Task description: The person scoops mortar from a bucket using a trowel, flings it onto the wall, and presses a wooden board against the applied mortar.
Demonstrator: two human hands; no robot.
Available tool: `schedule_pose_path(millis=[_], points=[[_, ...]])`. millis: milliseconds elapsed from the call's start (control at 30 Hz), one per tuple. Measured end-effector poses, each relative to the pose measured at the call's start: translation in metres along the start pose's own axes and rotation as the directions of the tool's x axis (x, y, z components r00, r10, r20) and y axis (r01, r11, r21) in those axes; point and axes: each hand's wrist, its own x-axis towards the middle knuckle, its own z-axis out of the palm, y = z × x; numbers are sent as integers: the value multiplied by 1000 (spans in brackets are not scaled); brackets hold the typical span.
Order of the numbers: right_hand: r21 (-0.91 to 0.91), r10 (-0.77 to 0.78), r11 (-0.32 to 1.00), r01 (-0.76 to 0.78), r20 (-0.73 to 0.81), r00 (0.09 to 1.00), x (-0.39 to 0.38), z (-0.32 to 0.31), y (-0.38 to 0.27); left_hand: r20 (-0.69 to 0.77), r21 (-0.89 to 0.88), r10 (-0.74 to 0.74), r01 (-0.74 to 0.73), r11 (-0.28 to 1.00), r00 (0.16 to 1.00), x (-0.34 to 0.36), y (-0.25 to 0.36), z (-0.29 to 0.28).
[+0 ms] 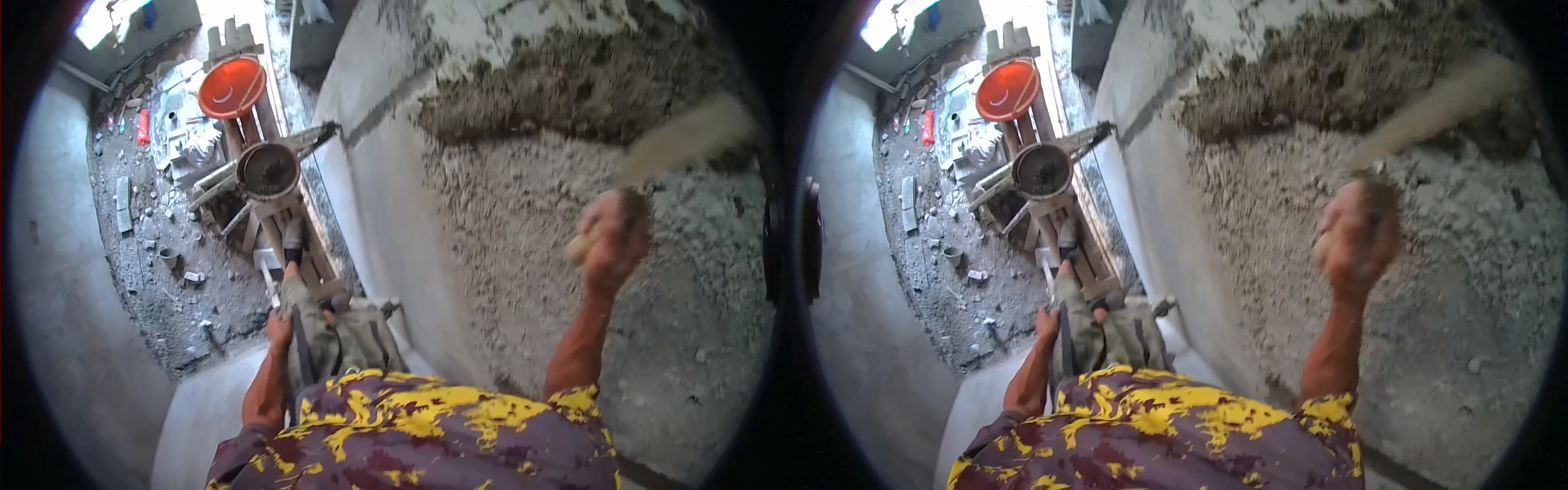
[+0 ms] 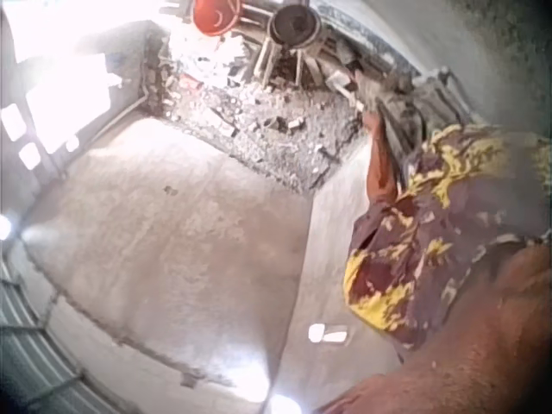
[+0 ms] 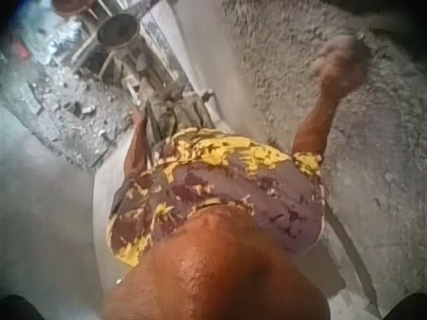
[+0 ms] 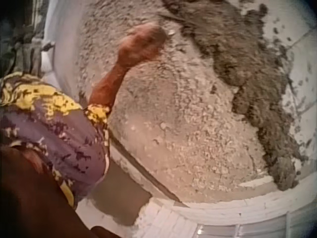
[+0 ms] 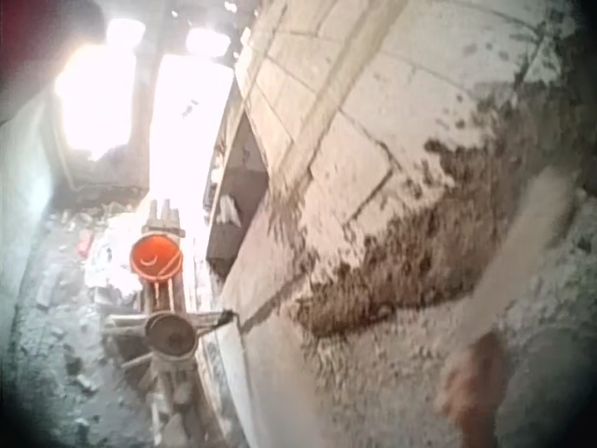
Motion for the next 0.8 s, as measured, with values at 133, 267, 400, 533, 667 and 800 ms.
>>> schedule_pose_path(millis=[133,267,400,533,667,800], points=[[-161,-57,986,45,-72,996,-22,60,1,101,17,48,-50,999,994,17,54,2],[-3,411,868,-496,565,716,-34,247,-20,260,281,-73,-3,960,963,20,88,7],[-140,277,945,-295,823,497,-43,484,9,184,413,-96,12,911,978,63,92,30],[-272,336,940,-207,850,407,-48,630,19,194,491,-102,-6,871,976,18,102,17],[-197,236,970,-145,909,344,-47,762,30,165,465,-102,13,885,981,36,115,15],[-67,170,968,-243,886,431,-66,767,-8,151,432,-202,119,894,968,43,108,5]])
